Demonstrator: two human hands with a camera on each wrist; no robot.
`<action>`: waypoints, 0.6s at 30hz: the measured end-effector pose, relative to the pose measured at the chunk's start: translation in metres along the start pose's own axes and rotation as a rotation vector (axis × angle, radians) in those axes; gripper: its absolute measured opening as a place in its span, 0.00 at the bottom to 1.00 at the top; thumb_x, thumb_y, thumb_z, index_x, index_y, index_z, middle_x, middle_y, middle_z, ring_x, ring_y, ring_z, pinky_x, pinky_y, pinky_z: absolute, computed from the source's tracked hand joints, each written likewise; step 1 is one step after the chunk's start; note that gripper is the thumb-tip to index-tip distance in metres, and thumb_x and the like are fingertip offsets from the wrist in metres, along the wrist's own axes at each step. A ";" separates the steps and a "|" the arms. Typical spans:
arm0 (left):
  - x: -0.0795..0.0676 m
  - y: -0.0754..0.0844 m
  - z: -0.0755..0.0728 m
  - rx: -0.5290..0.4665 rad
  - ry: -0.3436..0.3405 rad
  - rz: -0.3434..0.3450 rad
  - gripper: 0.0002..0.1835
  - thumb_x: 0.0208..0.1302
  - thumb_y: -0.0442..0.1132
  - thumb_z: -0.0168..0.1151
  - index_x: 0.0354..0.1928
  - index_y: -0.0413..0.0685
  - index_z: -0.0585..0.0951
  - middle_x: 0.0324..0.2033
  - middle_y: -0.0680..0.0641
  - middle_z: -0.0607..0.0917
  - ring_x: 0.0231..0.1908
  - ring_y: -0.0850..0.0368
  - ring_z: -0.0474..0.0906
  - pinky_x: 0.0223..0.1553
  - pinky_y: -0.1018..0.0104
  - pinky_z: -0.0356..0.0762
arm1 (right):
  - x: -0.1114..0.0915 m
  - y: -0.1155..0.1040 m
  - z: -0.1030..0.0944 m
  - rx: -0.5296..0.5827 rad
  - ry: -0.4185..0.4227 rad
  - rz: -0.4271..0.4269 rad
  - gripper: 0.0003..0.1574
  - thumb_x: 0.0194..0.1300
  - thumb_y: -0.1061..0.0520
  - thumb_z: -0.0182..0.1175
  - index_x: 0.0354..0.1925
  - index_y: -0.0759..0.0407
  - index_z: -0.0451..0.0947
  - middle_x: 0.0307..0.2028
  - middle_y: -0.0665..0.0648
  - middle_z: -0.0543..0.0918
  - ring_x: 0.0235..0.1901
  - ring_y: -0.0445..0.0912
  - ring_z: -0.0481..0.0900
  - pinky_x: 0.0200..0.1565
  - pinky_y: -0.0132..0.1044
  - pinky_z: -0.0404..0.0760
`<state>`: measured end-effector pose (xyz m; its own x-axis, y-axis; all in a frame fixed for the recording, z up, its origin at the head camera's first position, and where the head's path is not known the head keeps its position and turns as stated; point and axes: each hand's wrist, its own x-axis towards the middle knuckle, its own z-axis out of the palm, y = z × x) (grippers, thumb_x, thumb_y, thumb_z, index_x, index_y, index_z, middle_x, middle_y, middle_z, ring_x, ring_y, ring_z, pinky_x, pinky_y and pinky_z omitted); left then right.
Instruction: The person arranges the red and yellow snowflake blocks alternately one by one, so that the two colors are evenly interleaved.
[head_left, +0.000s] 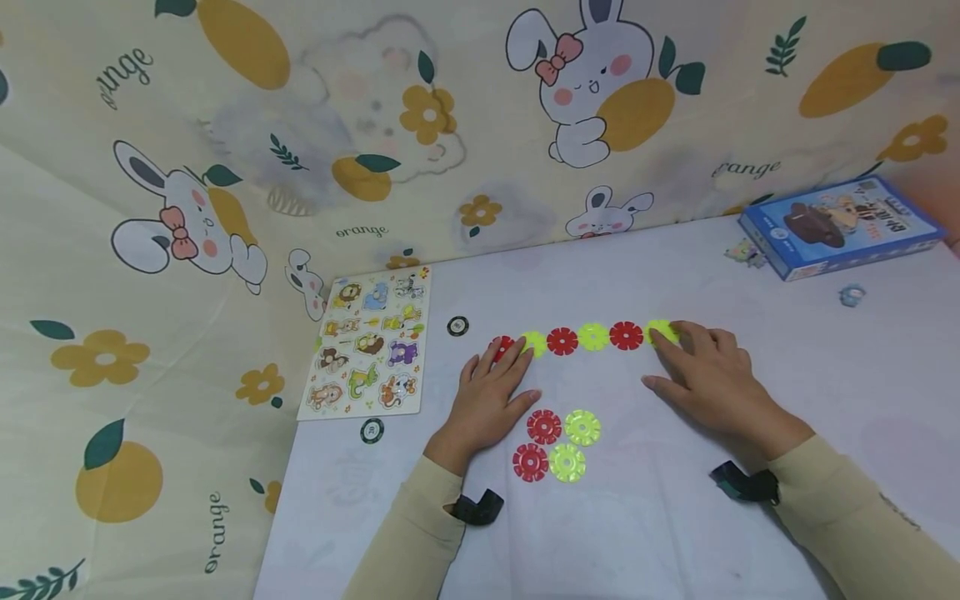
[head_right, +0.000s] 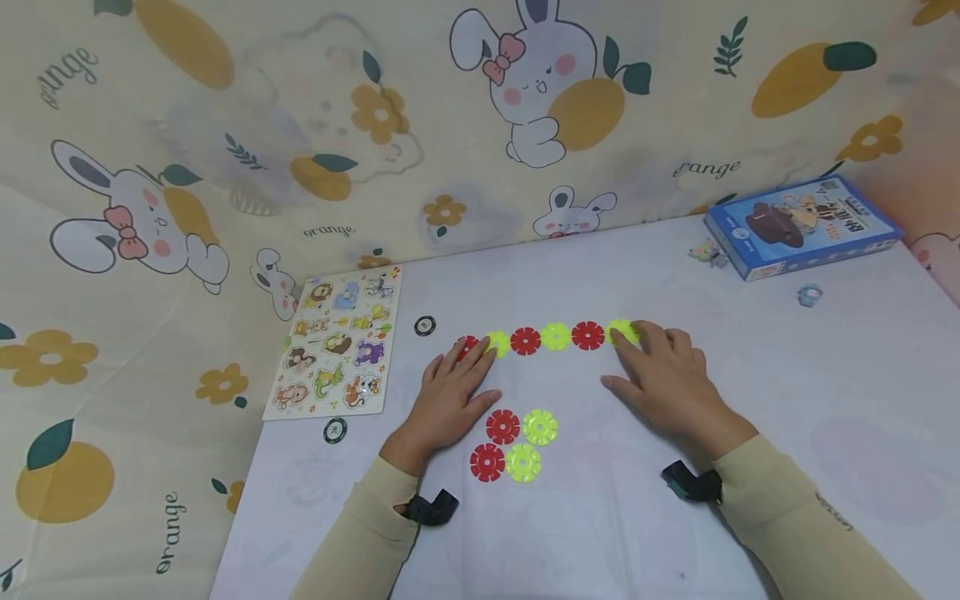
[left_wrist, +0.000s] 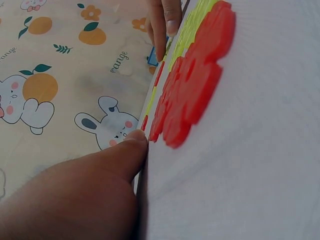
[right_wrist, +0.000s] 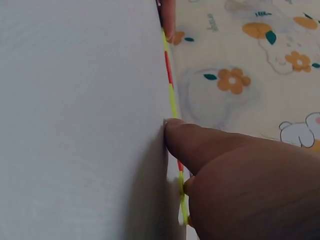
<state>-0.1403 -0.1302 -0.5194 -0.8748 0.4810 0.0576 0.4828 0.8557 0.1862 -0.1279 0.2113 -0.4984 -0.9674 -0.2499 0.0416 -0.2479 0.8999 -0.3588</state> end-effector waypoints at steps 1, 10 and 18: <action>0.000 0.000 0.000 0.000 0.002 0.000 0.37 0.68 0.67 0.39 0.75 0.64 0.52 0.74 0.58 0.48 0.72 0.51 0.35 0.66 0.43 0.39 | 0.000 0.000 0.000 0.003 0.001 0.006 0.50 0.60 0.33 0.60 0.71 0.54 0.59 0.67 0.69 0.51 0.61 0.70 0.47 0.51 0.70 0.50; 0.000 0.001 0.000 0.022 0.012 -0.015 0.32 0.72 0.60 0.40 0.75 0.65 0.52 0.74 0.58 0.49 0.72 0.50 0.36 0.67 0.45 0.40 | -0.002 -0.017 -0.001 0.265 0.073 0.027 0.44 0.61 0.40 0.63 0.70 0.51 0.62 0.66 0.63 0.58 0.63 0.63 0.52 0.54 0.67 0.62; 0.000 0.000 0.000 0.037 0.004 -0.016 0.32 0.73 0.57 0.41 0.75 0.65 0.51 0.74 0.59 0.46 0.72 0.51 0.36 0.67 0.45 0.40 | -0.008 -0.061 0.020 0.439 0.007 -0.168 0.41 0.57 0.43 0.69 0.65 0.49 0.68 0.57 0.49 0.72 0.58 0.45 0.66 0.52 0.52 0.73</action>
<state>-0.1402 -0.1306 -0.5192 -0.8827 0.4662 0.0590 0.4696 0.8700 0.1506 -0.1036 0.1518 -0.4957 -0.9163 -0.3757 0.1386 -0.3572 0.6105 -0.7069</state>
